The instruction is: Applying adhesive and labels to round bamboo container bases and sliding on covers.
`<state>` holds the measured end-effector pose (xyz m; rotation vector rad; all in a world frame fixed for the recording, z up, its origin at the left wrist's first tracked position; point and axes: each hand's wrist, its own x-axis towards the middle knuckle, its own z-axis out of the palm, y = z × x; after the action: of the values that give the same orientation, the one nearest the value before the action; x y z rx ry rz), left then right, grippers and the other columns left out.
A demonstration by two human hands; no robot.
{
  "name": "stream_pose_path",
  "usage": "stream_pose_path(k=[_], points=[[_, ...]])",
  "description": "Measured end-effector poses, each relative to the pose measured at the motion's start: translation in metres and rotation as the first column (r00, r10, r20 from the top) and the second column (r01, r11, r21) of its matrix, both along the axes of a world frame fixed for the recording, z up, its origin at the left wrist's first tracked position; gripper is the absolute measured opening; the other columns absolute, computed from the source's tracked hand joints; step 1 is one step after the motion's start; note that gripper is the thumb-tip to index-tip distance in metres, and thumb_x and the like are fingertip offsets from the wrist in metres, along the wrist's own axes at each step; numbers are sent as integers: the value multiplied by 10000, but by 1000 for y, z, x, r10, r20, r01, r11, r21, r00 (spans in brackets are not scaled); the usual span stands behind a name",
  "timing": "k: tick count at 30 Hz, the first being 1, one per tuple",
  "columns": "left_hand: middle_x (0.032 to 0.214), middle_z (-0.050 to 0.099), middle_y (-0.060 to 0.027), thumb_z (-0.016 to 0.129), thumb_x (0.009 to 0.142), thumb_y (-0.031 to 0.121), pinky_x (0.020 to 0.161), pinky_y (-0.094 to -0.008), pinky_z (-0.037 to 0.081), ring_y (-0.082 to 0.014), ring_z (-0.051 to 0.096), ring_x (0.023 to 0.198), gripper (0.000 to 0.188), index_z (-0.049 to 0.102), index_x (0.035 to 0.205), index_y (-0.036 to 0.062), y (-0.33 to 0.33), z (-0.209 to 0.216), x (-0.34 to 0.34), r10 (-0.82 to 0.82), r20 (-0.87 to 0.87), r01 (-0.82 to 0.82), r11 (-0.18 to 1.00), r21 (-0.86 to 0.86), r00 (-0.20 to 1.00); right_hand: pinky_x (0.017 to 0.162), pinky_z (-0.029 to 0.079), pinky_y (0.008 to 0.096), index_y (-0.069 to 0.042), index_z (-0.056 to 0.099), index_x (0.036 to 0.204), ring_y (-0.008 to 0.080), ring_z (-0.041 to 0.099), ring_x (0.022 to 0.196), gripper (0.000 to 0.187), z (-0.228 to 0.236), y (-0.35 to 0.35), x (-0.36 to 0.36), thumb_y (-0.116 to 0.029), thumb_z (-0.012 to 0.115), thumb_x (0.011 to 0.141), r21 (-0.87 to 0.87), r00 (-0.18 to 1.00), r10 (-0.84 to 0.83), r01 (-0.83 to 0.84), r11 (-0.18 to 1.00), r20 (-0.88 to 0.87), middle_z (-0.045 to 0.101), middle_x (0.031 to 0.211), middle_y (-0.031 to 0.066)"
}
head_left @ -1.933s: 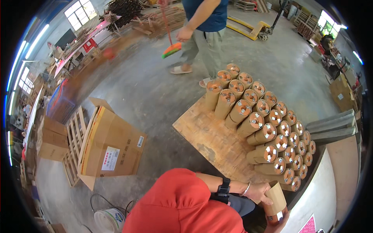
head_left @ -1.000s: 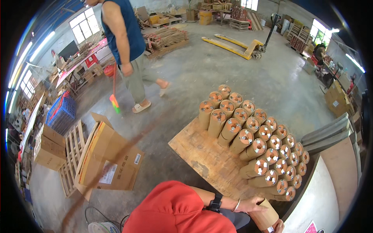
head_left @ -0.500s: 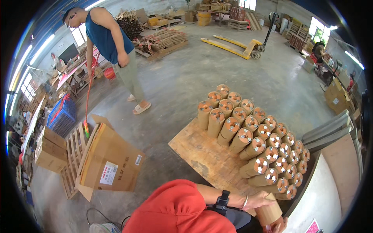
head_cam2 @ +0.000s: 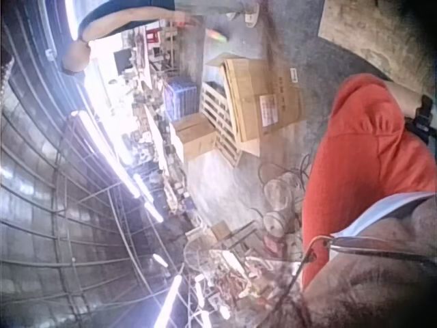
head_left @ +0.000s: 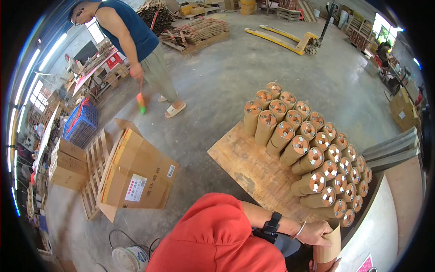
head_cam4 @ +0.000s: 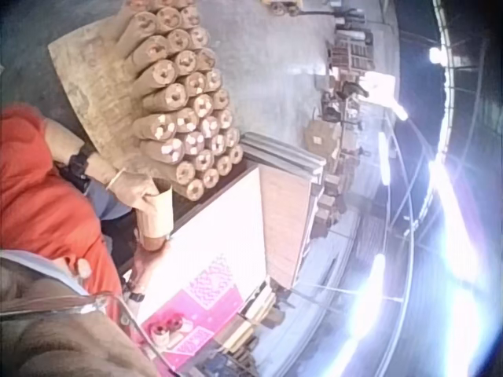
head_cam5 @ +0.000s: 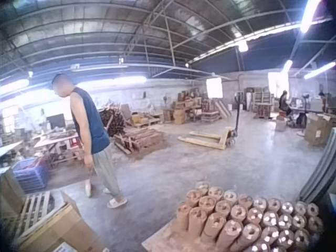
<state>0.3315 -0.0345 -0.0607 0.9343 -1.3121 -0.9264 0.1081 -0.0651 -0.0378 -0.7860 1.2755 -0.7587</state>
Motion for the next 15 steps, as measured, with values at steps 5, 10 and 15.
stream_pose_path(k=[5,10,15], points=[[718,642,-83,660,855,306,617,-304,476,-116,595,680,350,604,828,-38,1,8,3,13,-244,51,965,256,970,865,472,411,-155,443,1351,265,535,1068,656,-23,-20,-13,-480,632,813,74,991,-122,127,989,-62,528,1228,137],[797,655,-86,643,872,328,679,-311,482,-121,605,752,366,599,880,-35,-2,5,-13,47,-296,35,963,266,954,883,458,364,-159,464,1343,244,544,1044,659,-37,-33,-21,-465,666,795,57,986,-152,155,986,-65,543,1199,134],[813,644,-135,634,881,324,699,-323,478,-134,602,755,374,580,912,-45,3,2,-26,74,-176,-32,973,230,982,902,458,367,-82,466,1307,250,543,1067,561,-27,-22,-14,-378,578,844,-195,995,64,-47,980,81,543,1192,140]])
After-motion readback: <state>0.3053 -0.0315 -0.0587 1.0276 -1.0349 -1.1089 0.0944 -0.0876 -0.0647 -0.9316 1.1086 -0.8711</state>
